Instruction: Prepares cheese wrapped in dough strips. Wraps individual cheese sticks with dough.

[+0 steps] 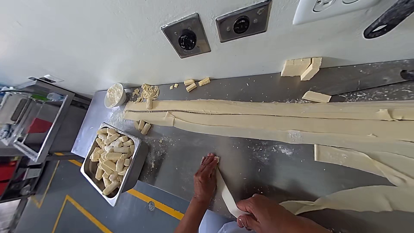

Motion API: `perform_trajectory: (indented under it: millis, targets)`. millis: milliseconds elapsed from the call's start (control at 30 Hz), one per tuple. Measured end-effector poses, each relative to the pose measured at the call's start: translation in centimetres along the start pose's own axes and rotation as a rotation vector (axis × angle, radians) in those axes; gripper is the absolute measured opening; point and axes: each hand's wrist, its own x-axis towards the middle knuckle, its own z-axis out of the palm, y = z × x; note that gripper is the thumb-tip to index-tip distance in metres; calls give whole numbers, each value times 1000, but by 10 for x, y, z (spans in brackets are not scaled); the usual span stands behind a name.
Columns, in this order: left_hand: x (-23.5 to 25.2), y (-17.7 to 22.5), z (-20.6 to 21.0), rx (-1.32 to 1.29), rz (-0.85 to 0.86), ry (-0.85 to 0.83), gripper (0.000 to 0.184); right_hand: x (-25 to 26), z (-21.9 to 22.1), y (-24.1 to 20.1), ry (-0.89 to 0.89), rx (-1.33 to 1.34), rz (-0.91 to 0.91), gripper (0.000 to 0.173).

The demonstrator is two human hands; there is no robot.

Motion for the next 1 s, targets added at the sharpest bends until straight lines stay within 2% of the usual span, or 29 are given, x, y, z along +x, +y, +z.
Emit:
perform_trajectory:
  millis: [133,200,267,400,533,600,700,833,933,1000]
  targets:
    - [-6,4,-9,-12,98,-131,31,1,-1,4,6,-3,7,37]
    - [-6,-1,-10,-23,30,-96,30,2,0,3,2,12,11,36]
    - [-8,-4,-3,-12,-3,-100,43,3,0,2,-3,26,12,36]
    - [-3,0,2,31,2,-33,28,2,1,6,-11,26,13,37]
    - [-8,3,-4,75,120,-133,32,3,2,11,-13,51,15,37]
    - [-7,-1,-7,42,71,-108,33,4,4,12,-12,102,39,37]
    - [-9,-3,2,23,-9,-86,48,6,8,15,19,204,73,36]
    - [-8,6,5,44,-35,-30,38,4,13,21,77,400,116,31]
    - [-12,9,-1,65,55,-111,35,4,13,24,109,505,136,27]
    - [-13,4,-5,29,35,-115,35,5,12,24,150,580,143,26]
